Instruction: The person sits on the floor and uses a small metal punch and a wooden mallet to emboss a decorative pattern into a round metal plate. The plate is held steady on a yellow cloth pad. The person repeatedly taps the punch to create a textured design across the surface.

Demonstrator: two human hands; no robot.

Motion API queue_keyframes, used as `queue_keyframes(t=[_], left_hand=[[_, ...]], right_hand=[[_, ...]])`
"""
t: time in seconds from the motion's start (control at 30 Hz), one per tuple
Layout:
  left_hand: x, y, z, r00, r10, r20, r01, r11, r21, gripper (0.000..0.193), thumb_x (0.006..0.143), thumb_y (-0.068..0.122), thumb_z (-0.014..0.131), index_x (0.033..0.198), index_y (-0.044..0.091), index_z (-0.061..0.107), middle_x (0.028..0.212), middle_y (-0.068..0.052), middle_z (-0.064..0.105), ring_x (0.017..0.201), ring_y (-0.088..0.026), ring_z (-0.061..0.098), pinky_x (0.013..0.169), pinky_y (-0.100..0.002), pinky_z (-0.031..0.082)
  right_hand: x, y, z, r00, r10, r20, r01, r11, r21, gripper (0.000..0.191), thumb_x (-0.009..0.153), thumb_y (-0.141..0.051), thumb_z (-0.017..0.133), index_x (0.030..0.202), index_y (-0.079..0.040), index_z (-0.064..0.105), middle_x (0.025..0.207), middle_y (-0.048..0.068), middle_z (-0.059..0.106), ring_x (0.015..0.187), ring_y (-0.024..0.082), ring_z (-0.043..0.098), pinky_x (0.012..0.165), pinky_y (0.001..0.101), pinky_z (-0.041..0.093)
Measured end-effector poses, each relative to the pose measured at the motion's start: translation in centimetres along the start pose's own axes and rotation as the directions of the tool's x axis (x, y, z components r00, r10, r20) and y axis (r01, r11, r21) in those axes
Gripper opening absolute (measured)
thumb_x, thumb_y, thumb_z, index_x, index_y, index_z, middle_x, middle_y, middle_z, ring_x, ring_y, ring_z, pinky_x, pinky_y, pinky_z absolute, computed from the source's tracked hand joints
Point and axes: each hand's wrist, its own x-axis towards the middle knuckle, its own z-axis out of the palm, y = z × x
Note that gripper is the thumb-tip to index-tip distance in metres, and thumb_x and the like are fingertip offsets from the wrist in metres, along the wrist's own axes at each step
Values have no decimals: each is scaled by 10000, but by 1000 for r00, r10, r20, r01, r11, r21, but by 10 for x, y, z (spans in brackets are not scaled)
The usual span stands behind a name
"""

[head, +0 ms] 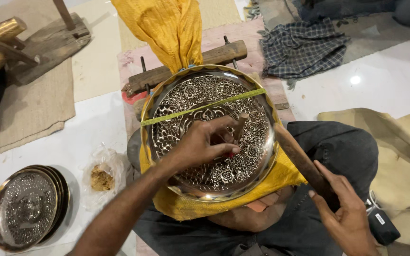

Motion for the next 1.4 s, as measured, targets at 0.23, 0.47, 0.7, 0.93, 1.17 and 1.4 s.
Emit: queue_keyframes(t=[0.23, 0.47, 0.7, 0.93, 1.17, 1.4], left_hand=[[-35, 1, 29, 893, -312, -324, 292, 950, -109, 551, 873, 203, 742, 1385, 200, 540, 944, -84, 795, 813, -172, 796, 706, -327, 644], [-49, -7, 36, 873, -168, -458, 25, 953, -303, 356, 904, 113, 736, 1257, 111, 687, 1028, -115, 801, 901, -195, 804, 767, -337, 650], [-63, -20, 25, 822, -85, -564, 0, 989, -149, 385, 892, 102, 759, 1268, 113, 676, 1012, -70, 809, 906, -166, 797, 812, -315, 673], [-89, -34, 1, 530, -237, -814, 39, 966, -256, 324, 908, 184, 765, 1208, 101, 678, 942, -89, 786, 821, -165, 788, 716, -312, 641], [-77, -47, -15, 449, -46, -893, -150, 981, -126, 366, 960, 155, 764, 1275, 28, 627, 964, -108, 773, 848, -130, 752, 750, -251, 631], [-71, -50, -6, 398, -66, -915, -194, 969, -154, 357, 976, 113, 747, 1275, -8, 592, 950, -97, 750, 851, -102, 717, 718, -220, 564]], right_hand=[[38, -59, -28, 986, -151, 76, 163, 969, -187, 634, 847, -107, 716, 1458, -174, 563, 1116, 84, 657, 820, 158, 638, 585, 294, 540], [48, -76, -34, 947, -319, 46, 322, 929, -183, 635, 888, -101, 710, 1505, -124, 563, 1173, 110, 670, 924, 189, 671, 683, 309, 573], [23, -11, 15, 973, -226, -53, 224, 854, 470, 608, 912, -76, 664, 1478, 43, 477, 1331, 80, 641, 1231, 159, 605, 1042, 287, 472], [26, 14, 34, 997, 78, 15, -71, 798, 599, 425, 890, -57, 766, 1273, 28, 602, 958, 83, 658, 768, 140, 606, 664, 303, 502], [86, -40, 36, 994, -105, 9, 98, 955, 279, 370, 834, -124, 806, 1145, -17, 637, 957, 48, 720, 796, 73, 650, 704, 243, 542], [102, -42, 38, 989, -74, 129, 10, 899, 438, 349, 821, -49, 791, 1130, 14, 643, 893, 58, 685, 739, 116, 655, 658, 282, 546]])
